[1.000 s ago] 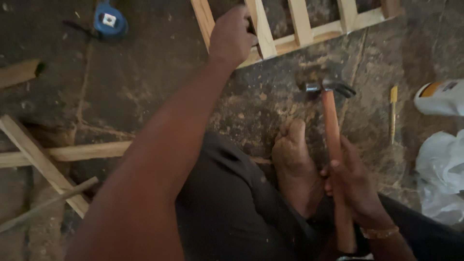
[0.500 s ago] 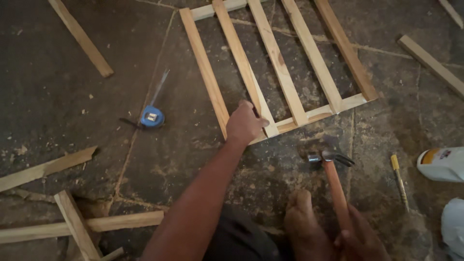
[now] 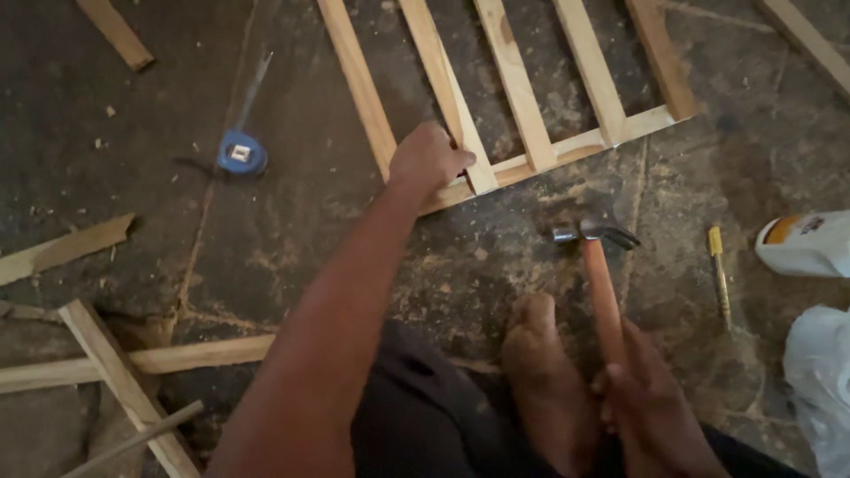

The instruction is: The person assembles a rectangular wooden frame by nailing thin wooden slats to a base frame using a hammer and nails. The person positions each slat and hammers nails to secure them in place.

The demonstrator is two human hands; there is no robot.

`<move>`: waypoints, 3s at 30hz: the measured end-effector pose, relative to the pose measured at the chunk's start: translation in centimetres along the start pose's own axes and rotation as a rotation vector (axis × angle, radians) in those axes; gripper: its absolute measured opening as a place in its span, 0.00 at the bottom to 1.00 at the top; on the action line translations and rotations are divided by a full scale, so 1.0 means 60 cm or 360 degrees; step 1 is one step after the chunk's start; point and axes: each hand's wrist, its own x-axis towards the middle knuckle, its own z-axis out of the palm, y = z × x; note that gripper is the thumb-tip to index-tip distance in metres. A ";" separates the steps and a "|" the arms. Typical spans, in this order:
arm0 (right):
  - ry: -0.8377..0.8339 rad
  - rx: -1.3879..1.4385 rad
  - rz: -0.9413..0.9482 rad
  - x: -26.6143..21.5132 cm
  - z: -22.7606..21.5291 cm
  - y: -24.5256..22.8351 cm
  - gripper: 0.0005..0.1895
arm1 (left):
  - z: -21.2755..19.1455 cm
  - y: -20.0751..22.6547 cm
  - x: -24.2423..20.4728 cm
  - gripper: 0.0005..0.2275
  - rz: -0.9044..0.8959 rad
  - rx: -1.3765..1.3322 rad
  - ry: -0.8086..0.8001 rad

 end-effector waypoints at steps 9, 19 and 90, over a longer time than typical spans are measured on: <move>0.0064 -0.0054 0.0024 -0.039 0.026 -0.045 0.35 | -0.001 0.003 -0.005 0.19 0.0065 0.0007 -0.0045; 0.0058 -0.0124 0.0023 -0.054 0.040 -0.065 0.35 | -0.002 0.007 0.003 0.20 -0.0026 0.0101 -0.0127; 0.0593 -0.1328 -0.1624 0.000 0.083 -0.181 0.26 | 0.014 0.005 0.015 0.24 0.0055 0.0105 0.0024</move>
